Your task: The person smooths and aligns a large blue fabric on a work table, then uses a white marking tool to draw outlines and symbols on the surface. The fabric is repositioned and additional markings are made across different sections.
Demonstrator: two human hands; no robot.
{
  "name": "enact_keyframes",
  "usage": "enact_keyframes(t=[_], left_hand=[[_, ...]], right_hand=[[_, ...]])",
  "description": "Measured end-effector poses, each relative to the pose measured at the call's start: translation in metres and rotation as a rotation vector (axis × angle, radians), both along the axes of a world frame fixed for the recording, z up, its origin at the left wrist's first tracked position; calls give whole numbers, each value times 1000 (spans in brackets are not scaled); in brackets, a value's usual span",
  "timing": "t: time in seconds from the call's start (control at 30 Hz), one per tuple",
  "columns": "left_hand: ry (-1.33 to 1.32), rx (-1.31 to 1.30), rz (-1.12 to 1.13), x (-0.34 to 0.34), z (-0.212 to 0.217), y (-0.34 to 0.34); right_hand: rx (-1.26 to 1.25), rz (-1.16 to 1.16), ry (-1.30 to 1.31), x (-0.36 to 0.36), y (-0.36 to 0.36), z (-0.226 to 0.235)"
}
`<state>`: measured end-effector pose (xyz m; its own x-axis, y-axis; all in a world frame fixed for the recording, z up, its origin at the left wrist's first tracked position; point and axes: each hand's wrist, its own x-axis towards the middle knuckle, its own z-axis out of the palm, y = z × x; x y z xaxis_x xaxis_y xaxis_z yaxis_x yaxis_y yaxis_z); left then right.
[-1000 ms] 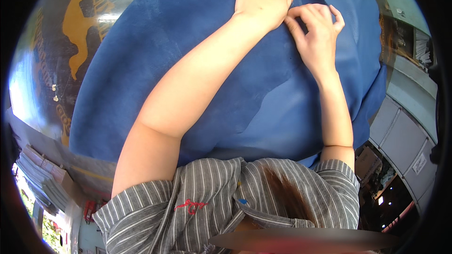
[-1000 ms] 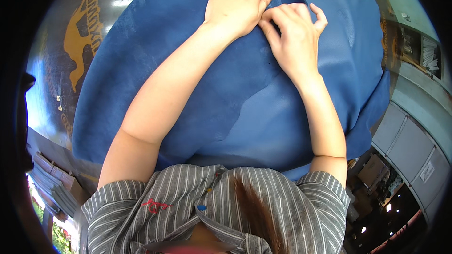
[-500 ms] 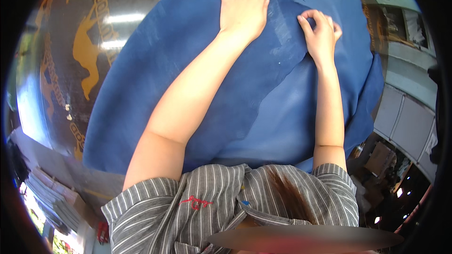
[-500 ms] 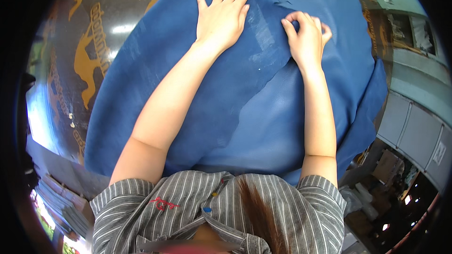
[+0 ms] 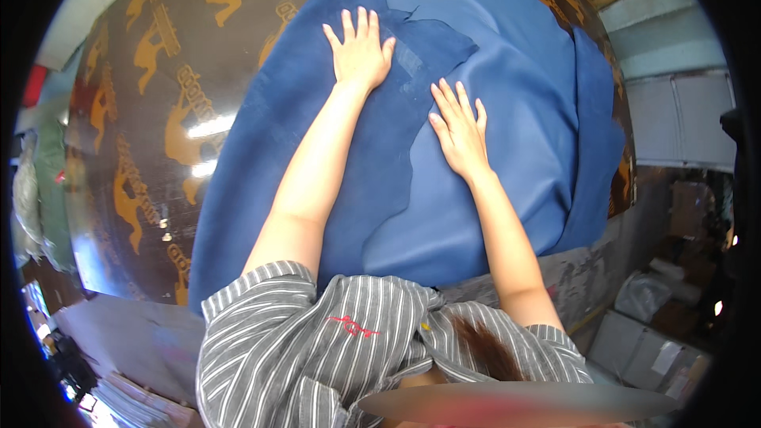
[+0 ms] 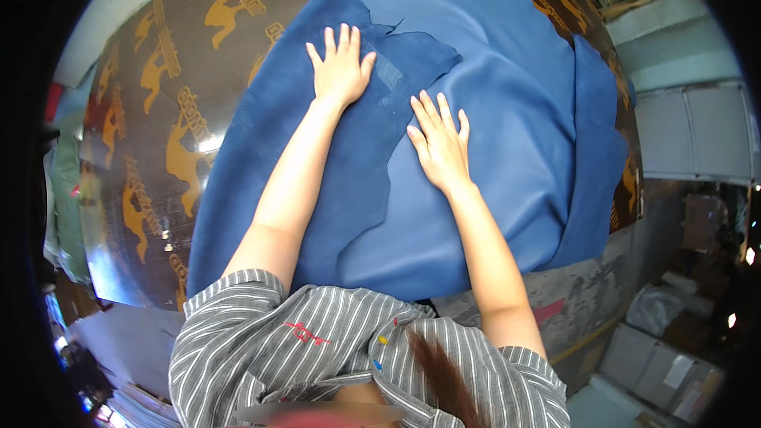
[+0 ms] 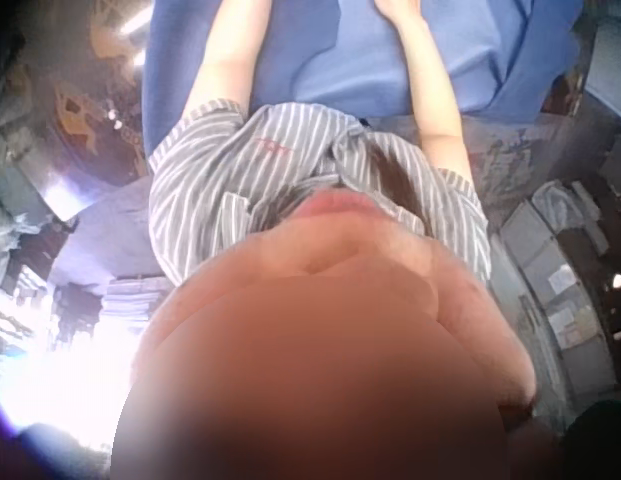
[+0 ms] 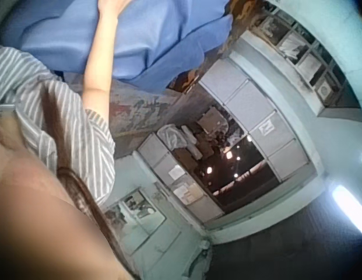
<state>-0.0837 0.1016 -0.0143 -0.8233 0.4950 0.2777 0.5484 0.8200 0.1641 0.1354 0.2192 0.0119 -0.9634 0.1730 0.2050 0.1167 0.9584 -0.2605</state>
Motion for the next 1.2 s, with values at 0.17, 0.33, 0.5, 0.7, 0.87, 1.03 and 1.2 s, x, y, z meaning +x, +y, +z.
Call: enact_keyframes(t=[0.17,0.33,0.5,0.7,0.87,1.03,1.2], left_hand=[[-192,123,-560,61,10,-31],[-250,178,-606,137,24,-118],[-119,1,-97,198,24,-169],[-179,-82,17,242,33,-212],[-170,24,170,247,36,-229],[-178,84,223,244,36,-226],[-149,81,222,245,36,-226]], right_hand=[[-79,-90,132,-6,1,-15],[-486,-390,449,18,-2,-5],[-271,-151,577,8,-23,5],[40,614,-234,-42,-21,11],[219,-116,-382,-98,64,55],[-47,380,-102,-109,42,-3],[-31,-208,163,-146,71,-21]])
